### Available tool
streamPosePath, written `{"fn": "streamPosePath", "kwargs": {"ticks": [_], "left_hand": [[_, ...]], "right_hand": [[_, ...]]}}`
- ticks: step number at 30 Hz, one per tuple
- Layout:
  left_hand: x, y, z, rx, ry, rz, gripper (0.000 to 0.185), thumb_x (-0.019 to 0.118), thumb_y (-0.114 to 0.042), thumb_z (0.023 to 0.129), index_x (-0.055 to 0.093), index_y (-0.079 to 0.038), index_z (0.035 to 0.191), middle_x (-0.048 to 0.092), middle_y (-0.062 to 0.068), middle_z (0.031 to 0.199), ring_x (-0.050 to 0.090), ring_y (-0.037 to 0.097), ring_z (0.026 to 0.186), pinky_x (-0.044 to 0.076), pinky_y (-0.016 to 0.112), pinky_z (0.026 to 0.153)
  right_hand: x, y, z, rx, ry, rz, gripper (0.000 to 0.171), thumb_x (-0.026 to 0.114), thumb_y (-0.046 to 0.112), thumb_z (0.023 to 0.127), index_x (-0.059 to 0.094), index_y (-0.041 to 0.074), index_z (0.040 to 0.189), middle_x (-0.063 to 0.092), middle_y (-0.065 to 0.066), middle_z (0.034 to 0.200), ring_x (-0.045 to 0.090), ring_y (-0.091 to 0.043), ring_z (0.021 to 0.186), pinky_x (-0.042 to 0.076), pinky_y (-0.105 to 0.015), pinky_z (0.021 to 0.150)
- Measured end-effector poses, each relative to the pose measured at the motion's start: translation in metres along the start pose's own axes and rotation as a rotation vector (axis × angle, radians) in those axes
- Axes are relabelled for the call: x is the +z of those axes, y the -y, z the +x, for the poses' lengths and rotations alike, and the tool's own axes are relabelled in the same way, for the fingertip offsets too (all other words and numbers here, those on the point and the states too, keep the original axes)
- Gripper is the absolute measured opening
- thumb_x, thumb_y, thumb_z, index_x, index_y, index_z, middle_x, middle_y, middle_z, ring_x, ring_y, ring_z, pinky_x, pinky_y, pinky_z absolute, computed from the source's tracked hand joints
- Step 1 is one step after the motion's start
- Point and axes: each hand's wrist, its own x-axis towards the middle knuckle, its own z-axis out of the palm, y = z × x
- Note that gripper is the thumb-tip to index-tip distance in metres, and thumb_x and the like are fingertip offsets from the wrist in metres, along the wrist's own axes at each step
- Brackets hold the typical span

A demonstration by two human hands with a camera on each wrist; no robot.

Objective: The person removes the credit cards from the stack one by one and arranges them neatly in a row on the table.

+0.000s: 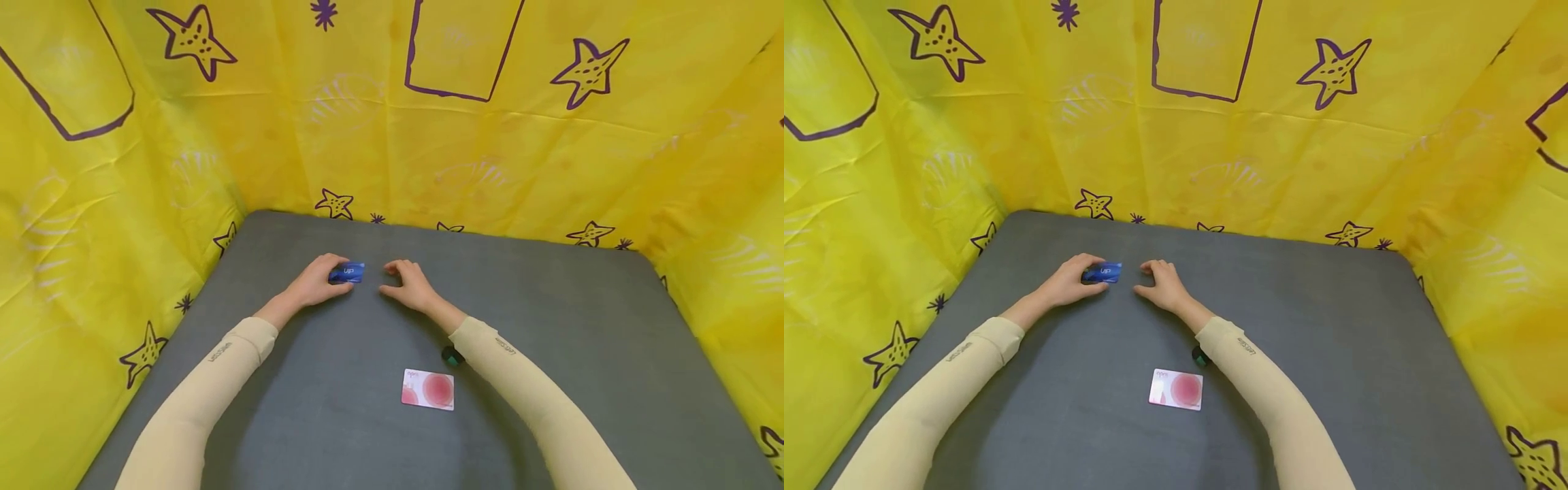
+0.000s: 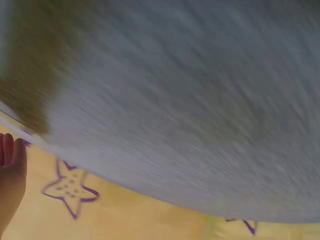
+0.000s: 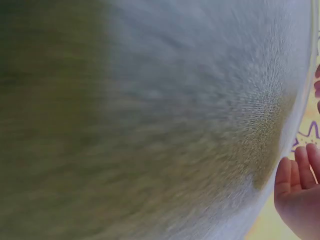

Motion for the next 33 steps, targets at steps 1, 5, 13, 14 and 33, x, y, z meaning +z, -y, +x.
{"fn": "streamPosePath", "kwargs": {"ticks": [1, 5, 13, 14, 33], "left_hand": [[0.003, -0.003, -0.001, 0.008, -0.008, -0.011, 0.059, 0.071, -0.033, 0.087, 0.053, -0.002, 0.133, 0.054, 0.017, 0.129, 0.049, 0.032, 0.116, 0.038, 0.050, 0.101], [0.013, -0.020, -0.003, 0.047, -0.045, -0.087, 0.054, 0.072, -0.027, 0.088, 0.056, -0.001, 0.132, 0.057, 0.016, 0.126, 0.054, 0.031, 0.115, 0.042, 0.047, 0.099], [0.034, -0.052, -0.007, 0.074, -0.061, -0.239, 0.041, 0.071, -0.014, 0.088, 0.060, 0.002, 0.124, 0.062, 0.017, 0.120, 0.059, 0.029, 0.110, 0.048, 0.041, 0.094], [0.036, -0.056, -0.008, 0.078, -0.061, -0.251, 0.040, 0.071, -0.013, 0.088, 0.060, 0.002, 0.123, 0.062, 0.017, 0.119, 0.059, 0.029, 0.109, 0.049, 0.041, 0.093], [0.055, -0.099, -0.029, 0.094, 0.044, -0.388, 0.042, 0.074, -0.013, 0.086, 0.060, 0.003, 0.122, 0.063, 0.017, 0.116, 0.060, 0.027, 0.105, 0.050, 0.038, 0.092]], "right_hand": [[-0.001, -0.001, -0.003, 0.002, -0.006, 0.013, 0.046, 0.074, 0.025, 0.087, 0.059, 0.001, 0.124, 0.061, -0.013, 0.115, 0.051, -0.027, 0.103, 0.040, -0.041, 0.093], [-0.005, -0.004, -0.018, 0.027, -0.031, 0.078, 0.043, 0.075, 0.023, 0.086, 0.061, 0.004, 0.122, 0.062, -0.012, 0.114, 0.053, -0.026, 0.100, 0.043, -0.039, 0.090], [-0.011, -0.013, -0.048, 0.071, -0.057, 0.199, 0.038, 0.075, 0.018, 0.085, 0.063, 0.005, 0.119, 0.062, -0.009, 0.112, 0.056, -0.024, 0.100, 0.048, -0.036, 0.087], [-0.012, -0.013, -0.052, 0.077, -0.061, 0.210, 0.038, 0.076, 0.018, 0.085, 0.064, 0.005, 0.119, 0.062, -0.009, 0.112, 0.056, -0.024, 0.101, 0.048, -0.035, 0.087], [-0.026, -0.016, -0.110, 0.120, -0.047, 0.377, 0.038, 0.075, 0.013, 0.086, 0.063, 0.002, 0.119, 0.065, -0.013, 0.112, 0.057, -0.026, 0.100, 0.048, -0.030, 0.083]]}}
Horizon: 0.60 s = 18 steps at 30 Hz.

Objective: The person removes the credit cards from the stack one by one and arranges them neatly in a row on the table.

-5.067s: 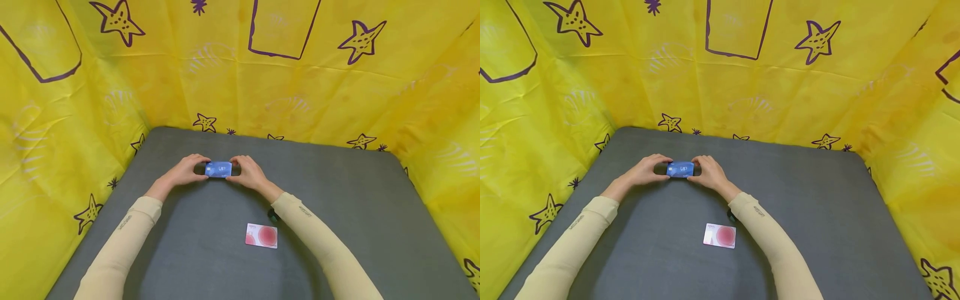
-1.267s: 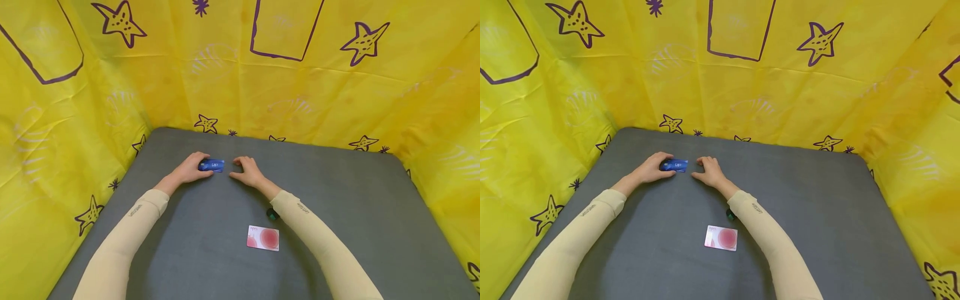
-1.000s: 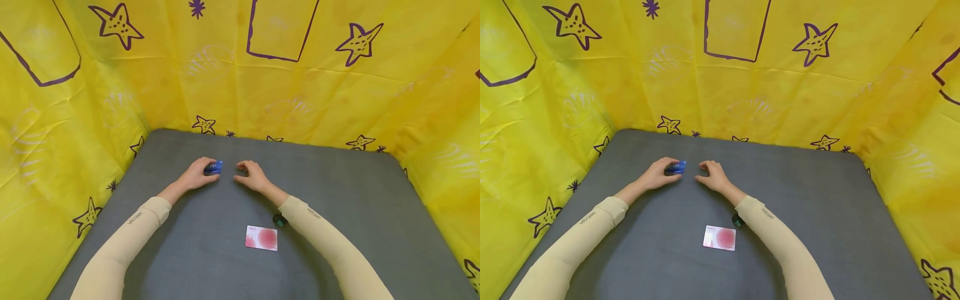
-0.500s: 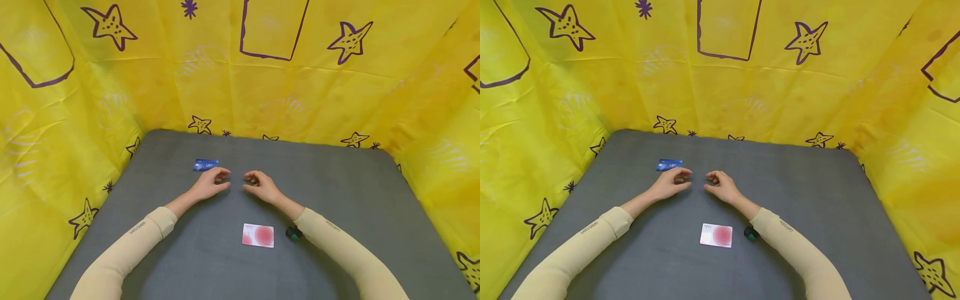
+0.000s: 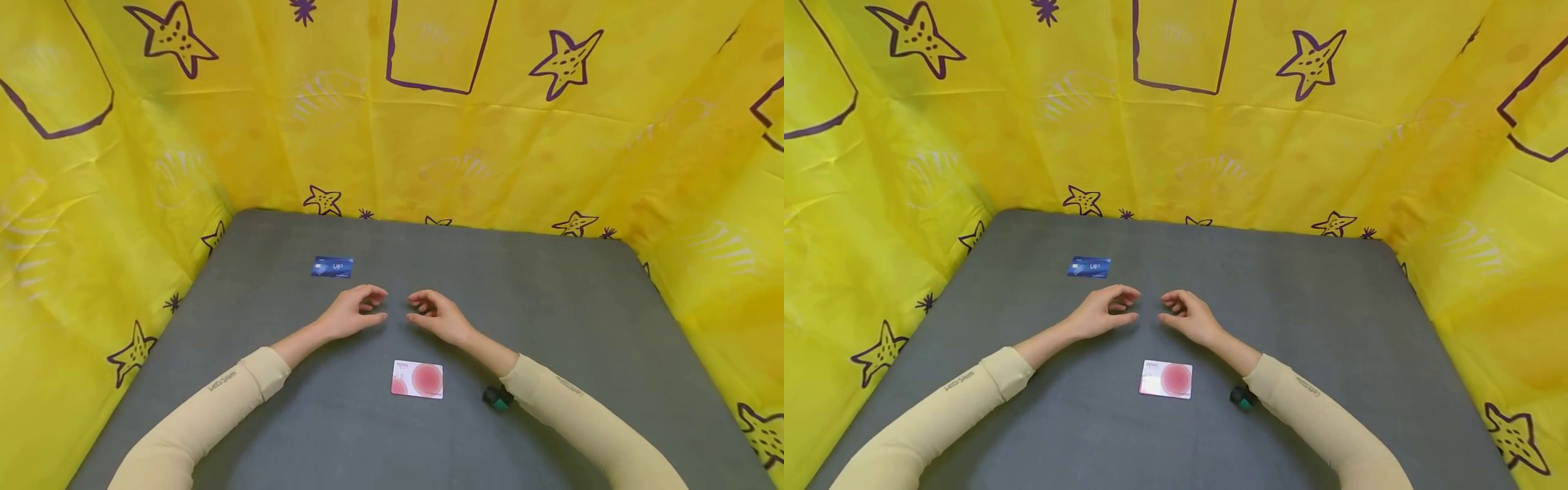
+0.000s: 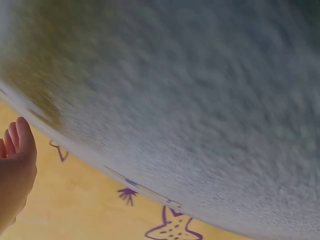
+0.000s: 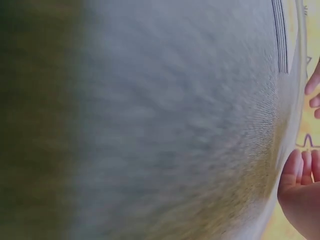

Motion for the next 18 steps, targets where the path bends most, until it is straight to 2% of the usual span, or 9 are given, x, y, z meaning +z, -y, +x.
{"fn": "streamPosePath", "kwargs": {"ticks": [6, 12, 18], "left_hand": [[0.009, -0.006, -0.005, 0.019, 0.040, -0.005, 0.041, 0.075, -0.014, 0.086, 0.060, 0.001, 0.121, 0.064, 0.015, 0.115, 0.061, 0.026, 0.102, 0.051, 0.036, 0.090], [0.018, -0.015, -0.013, 0.043, 0.065, 0.008, 0.036, 0.075, -0.015, 0.085, 0.063, 0.000, 0.115, 0.065, 0.012, 0.110, 0.062, 0.023, 0.096, 0.053, 0.033, 0.085], [0.025, -0.024, -0.025, 0.069, 0.116, 0.049, 0.034, 0.076, -0.019, 0.084, 0.064, -0.001, 0.111, 0.065, 0.010, 0.104, 0.061, 0.022, 0.091, 0.053, 0.032, 0.082]], "right_hand": [[-0.007, -0.004, -0.017, 0.010, 0.015, 0.043, 0.039, 0.074, 0.014, 0.086, 0.062, -0.001, 0.121, 0.064, -0.017, 0.114, 0.056, -0.032, 0.102, 0.048, -0.032, 0.083], [-0.013, -0.005, -0.035, 0.035, 0.035, 0.007, 0.036, 0.075, 0.018, 0.086, 0.064, 0.005, 0.118, 0.065, -0.009, 0.110, 0.056, -0.024, 0.098, 0.048, -0.025, 0.081], [-0.016, -0.006, -0.054, 0.016, 0.072, -0.013, 0.037, 0.075, 0.021, 0.086, 0.064, 0.005, 0.118, 0.065, -0.008, 0.109, 0.056, -0.022, 0.095, 0.049, -0.024, 0.079]]}}
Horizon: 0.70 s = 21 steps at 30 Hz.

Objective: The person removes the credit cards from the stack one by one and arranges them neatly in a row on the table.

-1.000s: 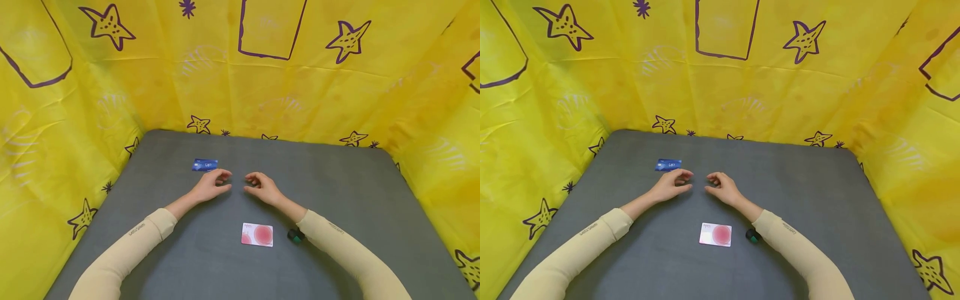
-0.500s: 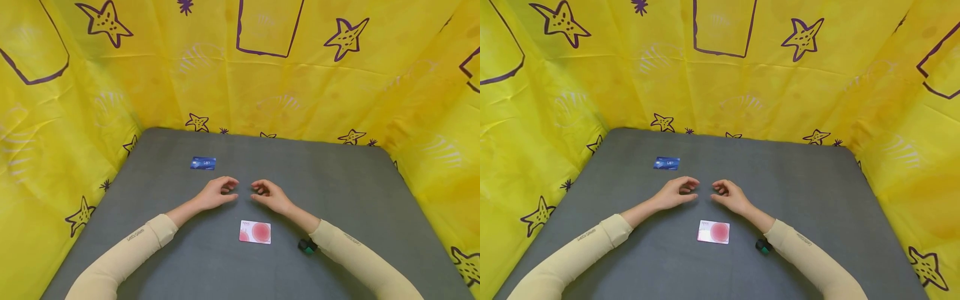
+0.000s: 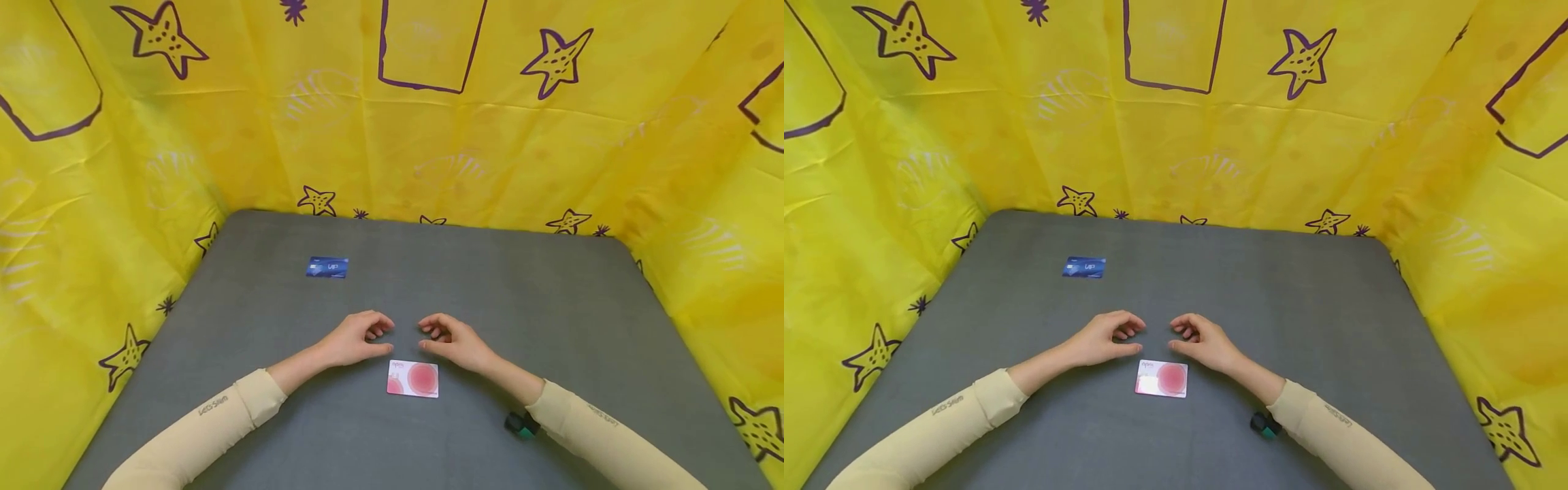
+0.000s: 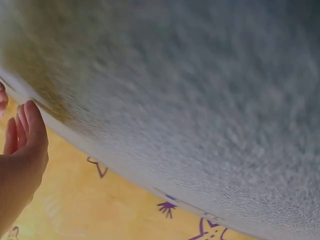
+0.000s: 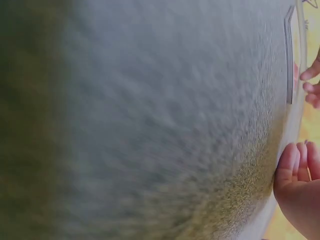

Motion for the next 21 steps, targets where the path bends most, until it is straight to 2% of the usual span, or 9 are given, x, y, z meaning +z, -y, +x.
{"fn": "streamPosePath", "kwargs": {"ticks": [8, 16, 21], "left_hand": [[0.010, -0.008, -0.014, 0.026, 0.045, 0.065, 0.034, 0.077, -0.020, 0.083, 0.065, -0.002, 0.111, 0.064, 0.007, 0.102, 0.059, 0.020, 0.090, 0.051, 0.031, 0.081], [0.018, -0.016, -0.023, 0.036, 0.071, 0.178, 0.040, 0.078, -0.025, 0.081, 0.065, -0.005, 0.113, 0.063, 0.003, 0.103, 0.057, 0.017, 0.094, 0.048, 0.031, 0.086], [0.021, -0.018, -0.026, 0.045, 0.086, 0.266, 0.043, 0.077, -0.030, 0.081, 0.065, -0.007, 0.115, 0.062, 0.000, 0.106, 0.055, 0.016, 0.100, 0.047, 0.033, 0.090]], "right_hand": [[0.001, -0.001, -0.023, -0.075, 0.025, -0.101, 0.036, 0.077, 0.024, 0.084, 0.066, 0.011, 0.115, 0.064, -0.002, 0.106, 0.056, -0.019, 0.090, 0.050, -0.026, 0.076], [0.003, -0.003, -0.040, -0.164, 0.004, -0.202, 0.036, 0.080, 0.026, 0.081, 0.067, 0.012, 0.111, 0.063, 0.001, 0.099, 0.054, -0.016, 0.084, 0.047, -0.026, 0.073], [0.003, -0.003, -0.048, -0.181, -0.005, -0.239, 0.039, 0.082, 0.026, 0.079, 0.067, 0.012, 0.111, 0.062, 0.002, 0.098, 0.053, -0.014, 0.083, 0.046, -0.026, 0.073]]}}
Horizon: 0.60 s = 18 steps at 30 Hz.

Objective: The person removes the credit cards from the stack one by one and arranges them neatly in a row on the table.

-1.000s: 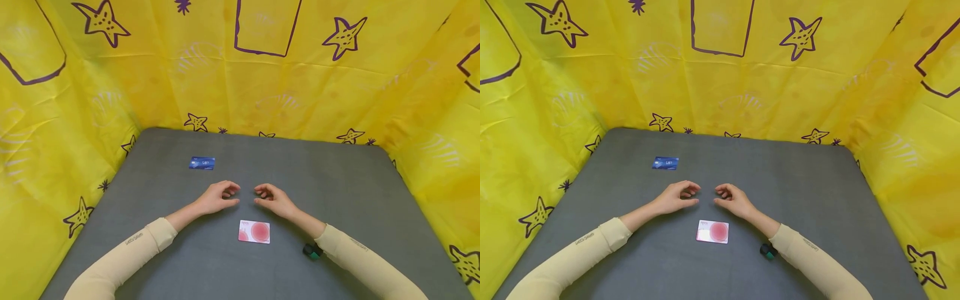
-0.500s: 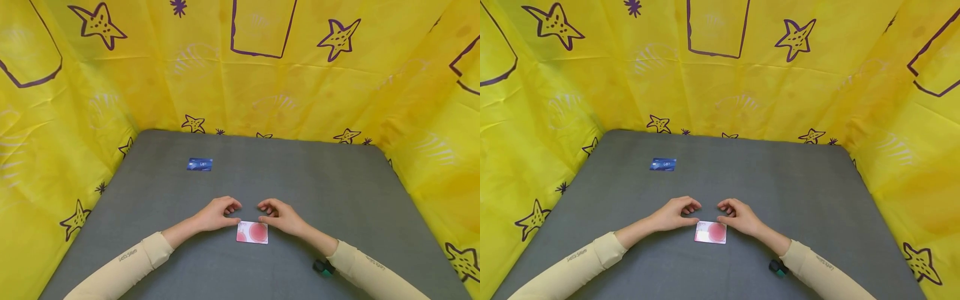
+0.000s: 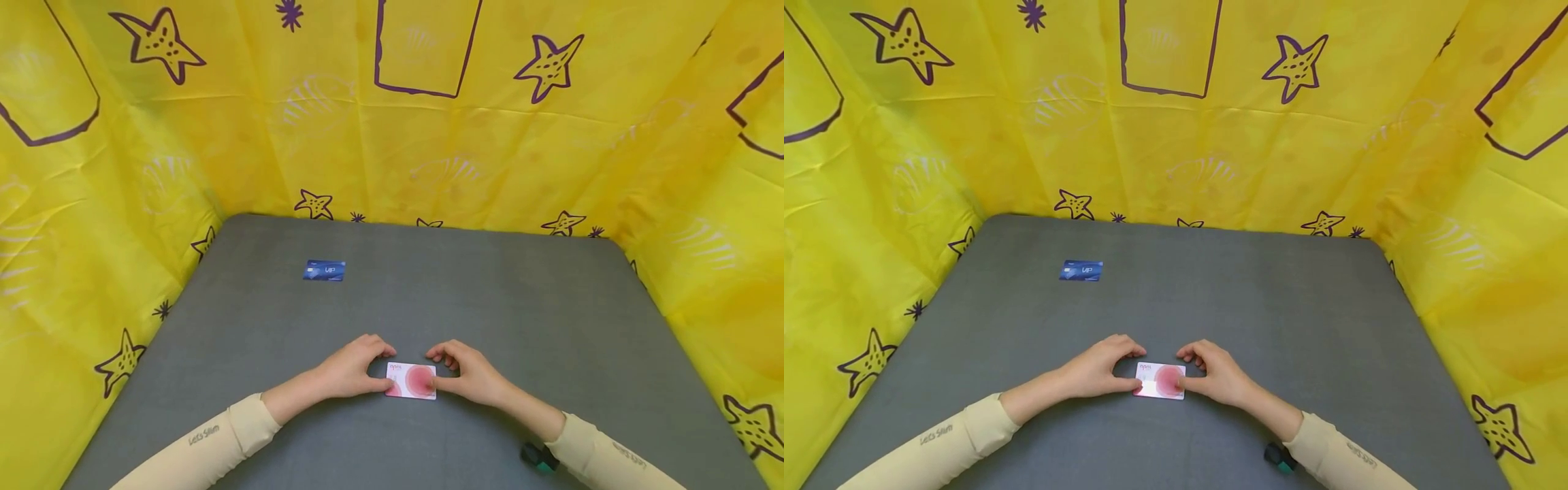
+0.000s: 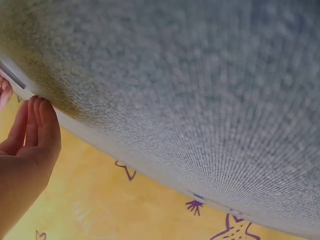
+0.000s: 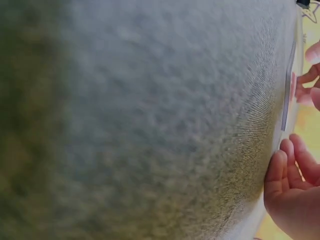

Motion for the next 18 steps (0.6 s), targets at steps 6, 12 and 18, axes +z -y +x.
{"fn": "streamPosePath", "kwargs": {"ticks": [6, 12, 18], "left_hand": [[0.0027, -0.0024, -0.0038, -0.001, 0.014, 0.044, 0.047, 0.077, -0.035, 0.080, 0.065, -0.010, 0.117, 0.060, -0.002, 0.108, 0.052, 0.015, 0.104, 0.047, 0.032, 0.089], [0.0059, -0.0037, -0.0063, 0.012, 0.021, 0.076, 0.054, 0.081, -0.042, 0.076, 0.064, -0.012, 0.118, 0.056, -0.003, 0.110, 0.049, 0.013, 0.100, 0.049, 0.030, 0.081], [0.0072, -0.0039, -0.0058, 0.022, 0.033, 0.094, 0.057, 0.083, -0.042, 0.074, 0.064, -0.012, 0.119, 0.055, -0.003, 0.111, 0.048, 0.012, 0.101, 0.048, 0.028, 0.082]], "right_hand": [[0.0010, 0.0014, -0.0070, -0.010, 0.021, -0.036, 0.046, 0.084, 0.032, 0.076, 0.065, 0.013, 0.113, 0.060, 0.004, 0.102, 0.052, -0.013, 0.087, 0.045, -0.027, 0.077], [0.0018, 0.0024, -0.0099, -0.019, 0.035, -0.061, 0.052, 0.084, 0.041, 0.074, 0.063, 0.015, 0.114, 0.056, 0.005, 0.101, 0.050, -0.013, 0.089, 0.044, -0.027, 0.078], [0.0010, 0.0035, -0.0100, 0.006, 0.071, -0.056, 0.055, 0.087, 0.040, 0.069, 0.063, 0.019, 0.114, 0.055, 0.007, 0.106, 0.049, -0.013, 0.097, 0.044, -0.031, 0.084]]}}
